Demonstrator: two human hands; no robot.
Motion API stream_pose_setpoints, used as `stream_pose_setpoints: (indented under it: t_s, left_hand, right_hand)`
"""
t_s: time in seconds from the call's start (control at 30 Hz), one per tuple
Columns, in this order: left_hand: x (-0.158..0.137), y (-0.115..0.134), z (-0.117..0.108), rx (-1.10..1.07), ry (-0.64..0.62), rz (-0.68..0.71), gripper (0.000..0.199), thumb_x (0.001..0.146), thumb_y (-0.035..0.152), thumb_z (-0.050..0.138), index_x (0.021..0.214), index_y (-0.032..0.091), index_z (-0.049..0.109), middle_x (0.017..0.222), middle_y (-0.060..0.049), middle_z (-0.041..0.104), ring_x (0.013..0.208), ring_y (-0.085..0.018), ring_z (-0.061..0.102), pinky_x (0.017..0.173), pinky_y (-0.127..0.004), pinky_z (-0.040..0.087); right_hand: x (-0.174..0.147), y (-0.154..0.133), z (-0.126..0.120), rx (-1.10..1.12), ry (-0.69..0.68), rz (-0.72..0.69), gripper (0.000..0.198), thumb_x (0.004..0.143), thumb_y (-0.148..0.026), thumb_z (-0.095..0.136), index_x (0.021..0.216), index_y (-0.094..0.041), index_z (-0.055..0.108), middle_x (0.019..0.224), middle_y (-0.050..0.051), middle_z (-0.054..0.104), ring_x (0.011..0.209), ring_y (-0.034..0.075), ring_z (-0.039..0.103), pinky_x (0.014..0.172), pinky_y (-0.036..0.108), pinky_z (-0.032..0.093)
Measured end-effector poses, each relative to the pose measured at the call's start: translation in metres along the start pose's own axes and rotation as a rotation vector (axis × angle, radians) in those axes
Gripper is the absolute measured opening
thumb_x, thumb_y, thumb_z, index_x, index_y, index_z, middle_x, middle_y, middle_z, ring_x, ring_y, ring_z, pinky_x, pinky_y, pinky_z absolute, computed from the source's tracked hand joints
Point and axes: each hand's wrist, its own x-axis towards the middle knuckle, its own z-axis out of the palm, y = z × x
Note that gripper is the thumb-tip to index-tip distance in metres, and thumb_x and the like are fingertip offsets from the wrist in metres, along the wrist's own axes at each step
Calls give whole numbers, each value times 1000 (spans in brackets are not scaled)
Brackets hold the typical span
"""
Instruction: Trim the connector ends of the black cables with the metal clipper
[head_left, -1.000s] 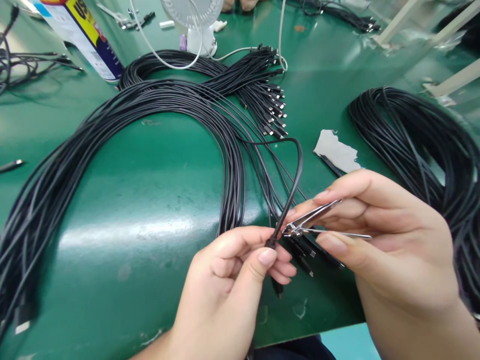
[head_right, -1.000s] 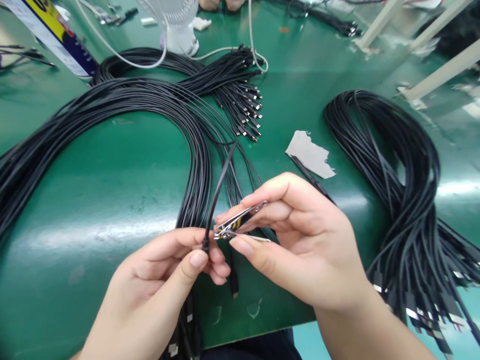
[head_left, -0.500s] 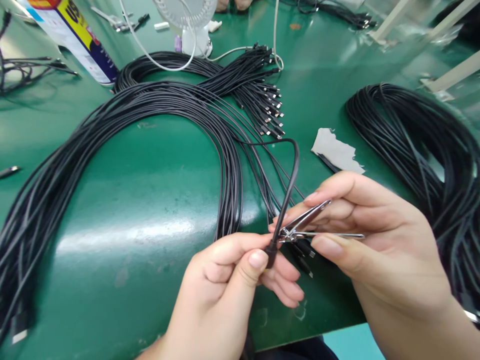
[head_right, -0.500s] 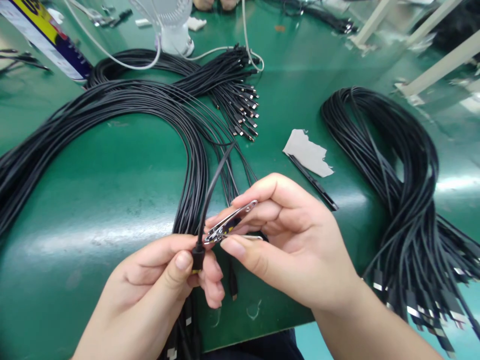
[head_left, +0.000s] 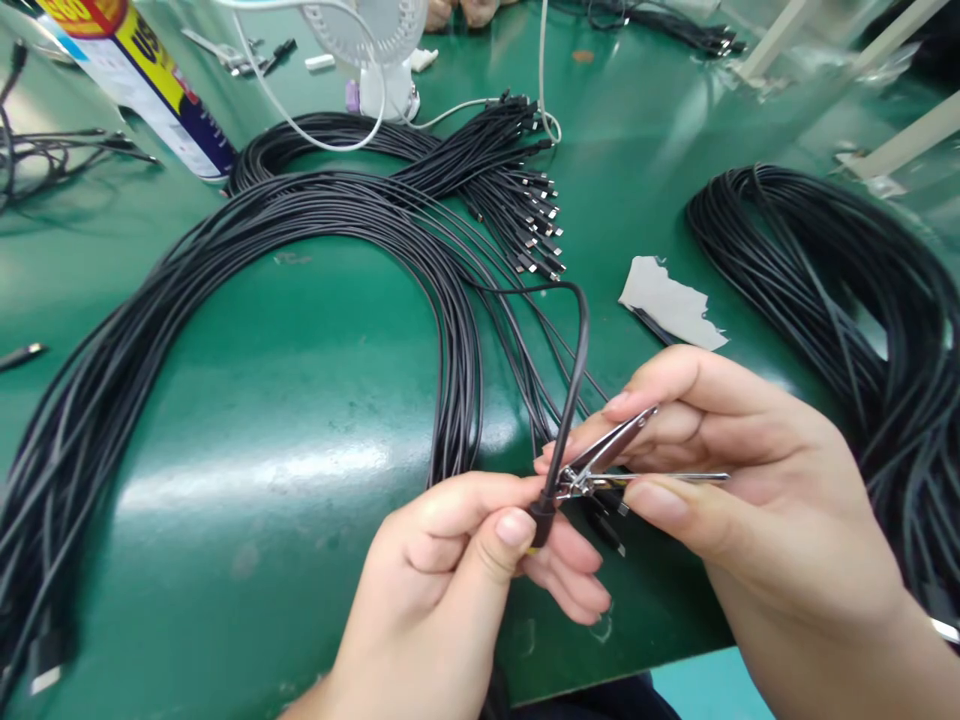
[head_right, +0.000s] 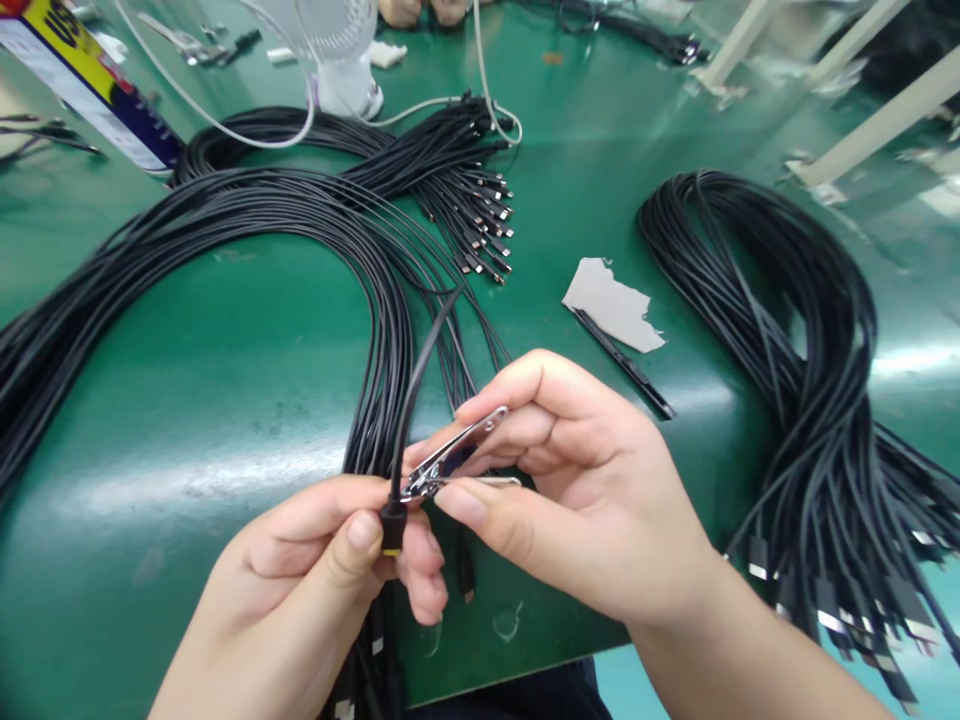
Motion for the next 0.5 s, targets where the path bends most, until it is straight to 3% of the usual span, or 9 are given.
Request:
stream_pose_setpoints:
  t_s: [0.37,0.5]
  left_hand:
    - [-3,-2,2,-4,19,-20,6,88,25,75,90,24,80,74,2,79,65,-11,75,68,-20,62]
    - [-1,-1,2,-19,17,-25,6,87,25,76,89,22,80,72,1,79,62,-11,75,65,-19,61]
  right_hand:
    - [-7,4,-1,83,30,55,14,85,-18,79,92,-27,70,90,1,83,82,16,80,73,21,65]
    - [-2,4,-3,182,6,36,12,86,-24,79,92,-27,70,91,-1,83,82,17,80,77,26,66]
